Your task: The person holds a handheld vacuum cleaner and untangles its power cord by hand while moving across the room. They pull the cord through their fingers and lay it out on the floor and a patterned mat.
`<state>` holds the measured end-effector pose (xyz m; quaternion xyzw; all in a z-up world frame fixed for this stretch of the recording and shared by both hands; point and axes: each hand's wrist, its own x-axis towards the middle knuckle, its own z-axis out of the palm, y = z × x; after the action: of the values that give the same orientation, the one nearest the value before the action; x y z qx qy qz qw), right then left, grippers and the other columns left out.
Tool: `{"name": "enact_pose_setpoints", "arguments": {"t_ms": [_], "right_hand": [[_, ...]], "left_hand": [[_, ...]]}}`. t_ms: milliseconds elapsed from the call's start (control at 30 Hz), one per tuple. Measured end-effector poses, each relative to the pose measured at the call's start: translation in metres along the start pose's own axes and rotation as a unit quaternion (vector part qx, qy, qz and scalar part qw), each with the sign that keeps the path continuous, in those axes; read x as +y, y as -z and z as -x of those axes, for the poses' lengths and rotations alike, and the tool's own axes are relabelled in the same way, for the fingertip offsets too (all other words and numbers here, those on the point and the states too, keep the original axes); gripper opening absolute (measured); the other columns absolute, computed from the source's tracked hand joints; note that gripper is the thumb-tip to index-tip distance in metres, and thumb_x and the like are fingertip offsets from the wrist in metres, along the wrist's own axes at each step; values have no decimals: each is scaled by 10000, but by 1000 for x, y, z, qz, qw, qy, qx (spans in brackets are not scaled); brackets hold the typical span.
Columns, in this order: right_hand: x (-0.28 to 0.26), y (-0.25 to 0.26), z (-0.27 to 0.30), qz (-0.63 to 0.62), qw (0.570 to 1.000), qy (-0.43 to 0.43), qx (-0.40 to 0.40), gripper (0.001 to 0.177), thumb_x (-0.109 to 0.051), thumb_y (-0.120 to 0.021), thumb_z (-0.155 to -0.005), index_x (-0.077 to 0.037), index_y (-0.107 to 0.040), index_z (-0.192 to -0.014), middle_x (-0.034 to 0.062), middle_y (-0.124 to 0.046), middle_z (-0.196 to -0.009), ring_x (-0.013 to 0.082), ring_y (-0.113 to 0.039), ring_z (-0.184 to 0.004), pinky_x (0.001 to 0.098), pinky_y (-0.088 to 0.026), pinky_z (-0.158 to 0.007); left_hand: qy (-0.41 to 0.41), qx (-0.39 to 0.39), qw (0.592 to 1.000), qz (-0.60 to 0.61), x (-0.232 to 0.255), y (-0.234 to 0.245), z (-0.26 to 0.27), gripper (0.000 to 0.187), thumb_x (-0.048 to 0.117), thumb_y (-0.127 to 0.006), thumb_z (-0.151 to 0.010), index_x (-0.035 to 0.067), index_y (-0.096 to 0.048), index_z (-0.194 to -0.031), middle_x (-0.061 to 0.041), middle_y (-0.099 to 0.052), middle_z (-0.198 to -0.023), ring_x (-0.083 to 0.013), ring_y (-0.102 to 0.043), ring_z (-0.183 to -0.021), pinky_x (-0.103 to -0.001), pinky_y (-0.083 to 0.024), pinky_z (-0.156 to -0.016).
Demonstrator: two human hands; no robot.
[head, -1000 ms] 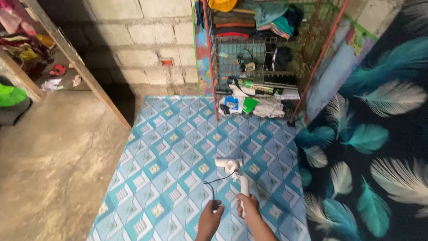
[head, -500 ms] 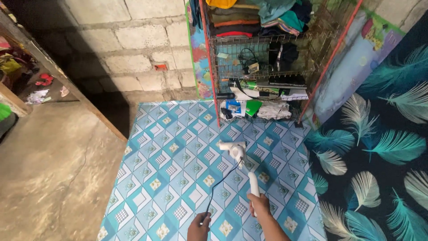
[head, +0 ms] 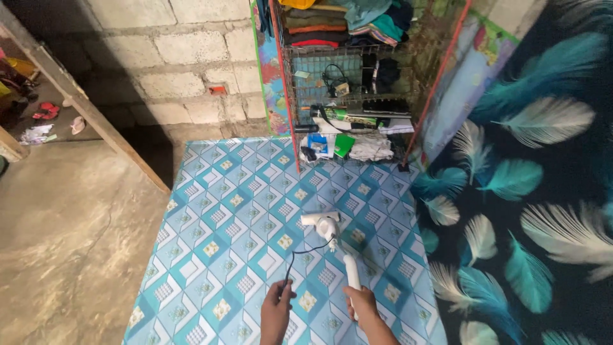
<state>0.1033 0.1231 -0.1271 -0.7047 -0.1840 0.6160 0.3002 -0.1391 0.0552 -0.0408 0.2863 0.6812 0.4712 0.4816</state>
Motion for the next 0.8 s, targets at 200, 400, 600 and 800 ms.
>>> {"name": "enact_pose_setpoints", "arguments": {"t_ms": [200,400,600,800], "right_hand": [[65,60,95,2,992,98,83,265,-197,-783,-779,-20,-587,-757,63,-562,-572,160,-470,-385,349,-345,-355],[104,133,207,16,986,115,120,269,-215,-788,-775,-11,-614,-754,72,-579,-583,156,-493,-403,331,-376,-371],[95,181,262,-110,984,92,101,252,-200,-790,-792,-5,-632,-808,43,-590,-636,120,-456,-443,297,-334,-380],[96,172,262,-112,985,100,89,247,-219,-782,-799,-18,-639,-802,53,-582,-632,121,-463,-416,294,-336,-365]], "left_hand": [[-51,-14,998,15,-20,-1,118,321,287,-610,-970,45,-696,-1162,-73,-760,-938,-151,-701,-876,-299,-528,-727],[-65,-58,996,16,-34,-14,216,298,289,-608,-984,61,-676,-1162,-77,-750,-936,-140,-684,-848,-303,-524,-707],[-78,-104,991,3,-19,-30,273,279,263,-589,-987,74,-679,-1172,-70,-761,-908,-146,-642,-777,-297,-518,-707],[-63,-117,991,-2,-15,-40,272,258,235,-576,-986,82,-670,-1172,-60,-756,-921,-126,-666,-817,-286,-525,-727]]}}
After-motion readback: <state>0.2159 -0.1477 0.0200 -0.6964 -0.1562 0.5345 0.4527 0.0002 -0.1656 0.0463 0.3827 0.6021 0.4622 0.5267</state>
